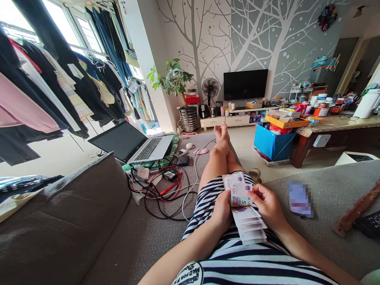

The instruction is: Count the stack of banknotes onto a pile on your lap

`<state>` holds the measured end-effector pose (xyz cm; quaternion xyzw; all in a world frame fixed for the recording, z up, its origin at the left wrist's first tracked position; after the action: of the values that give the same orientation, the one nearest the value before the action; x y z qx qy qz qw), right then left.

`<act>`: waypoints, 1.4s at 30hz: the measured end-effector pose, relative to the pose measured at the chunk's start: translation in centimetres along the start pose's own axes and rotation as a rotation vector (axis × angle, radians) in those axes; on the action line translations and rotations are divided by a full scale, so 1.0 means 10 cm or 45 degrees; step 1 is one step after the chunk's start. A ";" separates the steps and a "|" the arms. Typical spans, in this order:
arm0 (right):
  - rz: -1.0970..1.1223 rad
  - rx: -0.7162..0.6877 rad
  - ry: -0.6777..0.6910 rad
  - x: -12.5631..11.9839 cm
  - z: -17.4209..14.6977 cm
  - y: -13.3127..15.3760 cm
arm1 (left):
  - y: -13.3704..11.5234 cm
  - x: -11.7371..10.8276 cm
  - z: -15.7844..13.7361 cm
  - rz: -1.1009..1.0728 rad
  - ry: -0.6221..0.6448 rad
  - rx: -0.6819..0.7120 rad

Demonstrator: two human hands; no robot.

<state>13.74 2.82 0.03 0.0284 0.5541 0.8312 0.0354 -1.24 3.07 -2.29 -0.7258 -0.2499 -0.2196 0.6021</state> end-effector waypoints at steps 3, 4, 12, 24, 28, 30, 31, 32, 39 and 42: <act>0.014 0.011 0.012 0.00 -0.01 0.00 | -0.01 0.01 -0.01 0.014 -0.007 0.016; 0.019 0.014 0.018 0.01 -0.01 0.01 | -0.01 0.01 -0.02 0.019 -0.009 0.022; 0.010 0.008 0.050 0.02 -0.04 0.03 | -0.08 0.10 -0.09 0.034 -0.024 0.032; -0.008 -0.006 0.063 0.01 -0.04 0.04 | -0.01 0.01 -0.03 0.019 -0.066 0.026; -0.001 0.011 0.057 0.02 -0.05 0.04 | 0.01 0.00 -0.02 0.035 -0.051 0.034; 0.015 0.013 0.052 0.02 -0.05 0.05 | 0.00 0.00 -0.02 0.048 -0.047 0.028; 0.025 0.012 0.051 0.03 -0.05 0.06 | 0.00 0.00 -0.03 0.053 -0.046 0.023; 0.034 0.011 0.049 0.03 -0.05 0.07 | 0.00 0.00 -0.03 0.057 -0.044 0.019; 0.079 0.003 0.068 0.02 -0.06 0.07 | -0.02 0.01 -0.04 0.048 -0.035 0.001; 0.061 -0.018 0.053 0.01 -0.04 0.04 | -0.04 0.03 -0.07 0.014 -0.057 0.021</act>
<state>13.58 2.26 0.26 0.0241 0.5480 0.8361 0.0043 -1.30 2.46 -1.69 -0.7269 -0.2613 -0.1977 0.6036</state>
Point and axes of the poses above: each hand's wrist, its own z-axis towards the middle knuckle, its own x-axis out of the palm, y = z × x, the point moved 2 cm from there along z, towards the middle knuckle, and after that the axes turned 6 degrees about -y, right-handed, at the moved point
